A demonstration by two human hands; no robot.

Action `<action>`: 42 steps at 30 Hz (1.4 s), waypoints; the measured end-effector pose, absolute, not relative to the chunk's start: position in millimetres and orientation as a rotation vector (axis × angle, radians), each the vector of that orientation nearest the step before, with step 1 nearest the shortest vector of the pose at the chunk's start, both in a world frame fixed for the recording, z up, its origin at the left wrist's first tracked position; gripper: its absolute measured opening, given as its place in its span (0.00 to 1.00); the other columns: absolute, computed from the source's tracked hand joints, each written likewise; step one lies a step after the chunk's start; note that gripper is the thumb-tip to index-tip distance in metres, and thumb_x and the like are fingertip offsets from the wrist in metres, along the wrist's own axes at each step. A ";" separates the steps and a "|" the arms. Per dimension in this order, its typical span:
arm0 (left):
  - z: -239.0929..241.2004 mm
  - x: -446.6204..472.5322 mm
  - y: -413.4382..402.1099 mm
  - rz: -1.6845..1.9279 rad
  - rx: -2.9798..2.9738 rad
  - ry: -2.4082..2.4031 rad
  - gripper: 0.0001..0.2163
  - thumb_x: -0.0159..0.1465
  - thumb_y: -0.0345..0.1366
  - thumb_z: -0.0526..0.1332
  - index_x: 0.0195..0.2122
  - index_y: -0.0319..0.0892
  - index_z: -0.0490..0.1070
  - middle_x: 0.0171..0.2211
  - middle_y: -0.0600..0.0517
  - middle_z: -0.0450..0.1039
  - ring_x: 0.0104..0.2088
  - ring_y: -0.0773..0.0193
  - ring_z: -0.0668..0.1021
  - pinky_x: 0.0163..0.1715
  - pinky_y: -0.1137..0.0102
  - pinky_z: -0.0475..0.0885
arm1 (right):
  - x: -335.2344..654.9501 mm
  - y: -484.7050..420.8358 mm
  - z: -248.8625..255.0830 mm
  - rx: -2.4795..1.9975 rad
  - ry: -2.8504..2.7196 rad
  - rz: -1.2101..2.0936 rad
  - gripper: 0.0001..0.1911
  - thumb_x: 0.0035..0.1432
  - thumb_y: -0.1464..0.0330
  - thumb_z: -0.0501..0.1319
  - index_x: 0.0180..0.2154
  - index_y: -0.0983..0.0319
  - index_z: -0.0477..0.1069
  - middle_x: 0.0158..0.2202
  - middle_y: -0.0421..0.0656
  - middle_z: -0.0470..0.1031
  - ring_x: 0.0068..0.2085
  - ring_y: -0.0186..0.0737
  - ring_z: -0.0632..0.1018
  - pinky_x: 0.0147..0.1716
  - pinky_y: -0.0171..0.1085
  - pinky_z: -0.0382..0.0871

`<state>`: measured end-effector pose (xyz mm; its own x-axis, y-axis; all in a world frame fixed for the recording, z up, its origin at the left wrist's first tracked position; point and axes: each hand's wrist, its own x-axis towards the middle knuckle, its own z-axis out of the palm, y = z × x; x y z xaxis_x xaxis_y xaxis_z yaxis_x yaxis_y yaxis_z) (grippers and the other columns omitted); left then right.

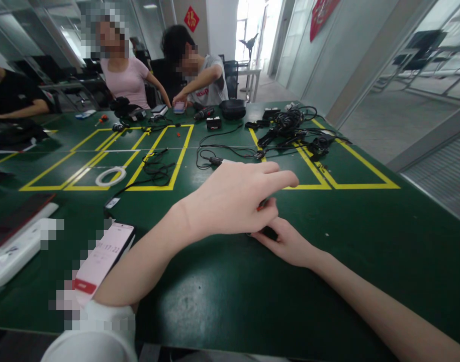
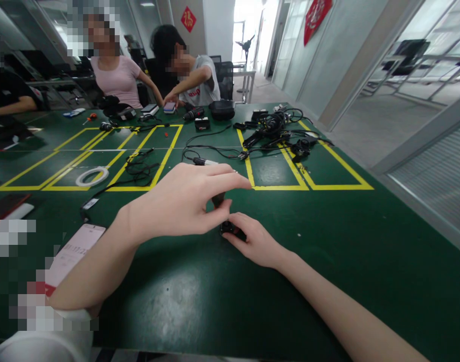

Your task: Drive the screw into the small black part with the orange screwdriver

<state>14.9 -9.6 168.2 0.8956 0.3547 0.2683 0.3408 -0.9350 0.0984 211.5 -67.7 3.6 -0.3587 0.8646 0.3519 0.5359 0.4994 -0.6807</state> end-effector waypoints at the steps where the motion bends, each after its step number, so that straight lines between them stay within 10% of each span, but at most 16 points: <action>1: 168.5 14.9 -9.9 0.440 3.017 0.537 0.17 0.67 0.29 0.56 0.55 0.42 0.74 0.47 0.49 0.78 0.44 0.59 0.80 0.41 0.66 0.73 | 211.3 -67.7 3.5 -1.145 -2.039 0.608 0.06 0.69 0.66 0.61 0.45 0.58 0.74 0.41 0.47 0.82 0.39 0.47 0.82 0.40 0.44 0.79; 42: 167.7 13.3 -10.4 0.457 3.039 0.519 0.23 0.69 0.28 0.51 0.64 0.45 0.67 0.54 0.47 0.73 0.42 0.62 0.79 0.41 0.68 0.74 | 210.0 -68.0 5.6 -1.155 -2.058 0.608 0.08 0.68 0.67 0.62 0.47 0.59 0.74 0.41 0.47 0.82 0.39 0.47 0.82 0.41 0.45 0.80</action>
